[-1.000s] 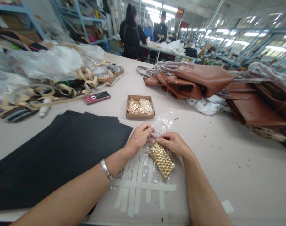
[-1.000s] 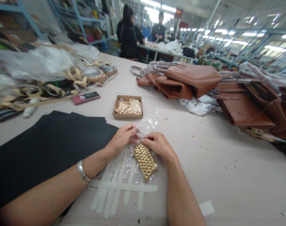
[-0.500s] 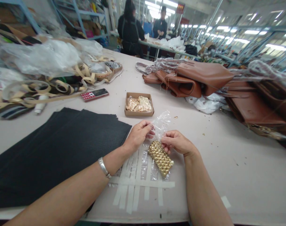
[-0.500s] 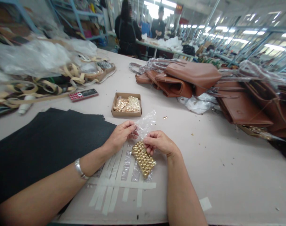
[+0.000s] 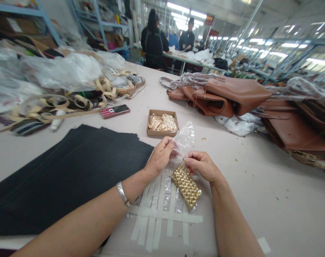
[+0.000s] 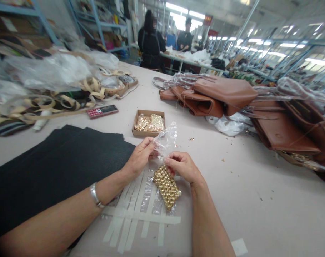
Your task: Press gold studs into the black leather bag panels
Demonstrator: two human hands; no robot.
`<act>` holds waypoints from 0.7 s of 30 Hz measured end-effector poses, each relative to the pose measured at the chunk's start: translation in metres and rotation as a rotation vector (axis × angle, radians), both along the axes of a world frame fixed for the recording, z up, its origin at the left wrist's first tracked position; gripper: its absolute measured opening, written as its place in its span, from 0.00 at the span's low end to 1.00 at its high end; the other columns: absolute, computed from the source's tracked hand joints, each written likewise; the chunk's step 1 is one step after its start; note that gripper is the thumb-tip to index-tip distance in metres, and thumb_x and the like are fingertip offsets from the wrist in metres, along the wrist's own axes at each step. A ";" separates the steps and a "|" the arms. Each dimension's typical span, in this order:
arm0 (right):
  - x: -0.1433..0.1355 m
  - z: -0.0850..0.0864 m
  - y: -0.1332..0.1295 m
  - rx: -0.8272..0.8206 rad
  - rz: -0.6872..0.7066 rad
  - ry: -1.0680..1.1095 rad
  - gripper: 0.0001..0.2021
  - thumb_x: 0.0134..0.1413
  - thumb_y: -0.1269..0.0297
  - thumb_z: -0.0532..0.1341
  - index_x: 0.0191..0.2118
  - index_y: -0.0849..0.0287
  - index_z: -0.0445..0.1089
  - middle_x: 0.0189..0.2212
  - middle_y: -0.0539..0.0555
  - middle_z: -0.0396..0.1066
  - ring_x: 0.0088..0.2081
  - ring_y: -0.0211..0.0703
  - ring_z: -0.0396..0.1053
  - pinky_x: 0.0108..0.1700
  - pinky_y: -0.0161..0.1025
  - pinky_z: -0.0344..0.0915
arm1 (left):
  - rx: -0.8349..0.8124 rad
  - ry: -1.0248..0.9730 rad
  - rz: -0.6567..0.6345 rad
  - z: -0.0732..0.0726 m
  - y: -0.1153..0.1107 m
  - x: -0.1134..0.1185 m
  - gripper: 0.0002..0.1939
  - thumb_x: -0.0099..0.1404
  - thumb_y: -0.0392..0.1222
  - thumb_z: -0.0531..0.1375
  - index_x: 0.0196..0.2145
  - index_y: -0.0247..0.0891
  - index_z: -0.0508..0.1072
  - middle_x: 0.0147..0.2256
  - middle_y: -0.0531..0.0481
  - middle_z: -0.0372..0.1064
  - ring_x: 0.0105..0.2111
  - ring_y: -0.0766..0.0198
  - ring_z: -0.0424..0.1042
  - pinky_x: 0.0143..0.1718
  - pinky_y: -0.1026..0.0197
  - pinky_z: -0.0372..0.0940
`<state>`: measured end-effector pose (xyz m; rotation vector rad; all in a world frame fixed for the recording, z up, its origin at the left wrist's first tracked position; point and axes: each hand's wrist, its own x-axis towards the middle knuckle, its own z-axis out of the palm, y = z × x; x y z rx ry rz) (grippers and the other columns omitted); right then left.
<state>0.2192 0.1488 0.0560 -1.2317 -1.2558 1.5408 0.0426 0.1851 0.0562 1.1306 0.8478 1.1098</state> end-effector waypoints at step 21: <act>-0.009 -0.003 0.006 -0.136 -0.107 0.391 0.05 0.38 0.71 0.67 0.26 0.63 0.71 0.21 0.50 0.71 0.19 0.32 0.65 0.16 0.26 0.62 | 0.124 0.093 -0.165 0.000 -0.001 -0.003 0.10 0.66 0.47 0.56 0.35 0.38 0.73 0.31 0.53 0.68 0.31 0.68 0.68 0.35 0.64 0.66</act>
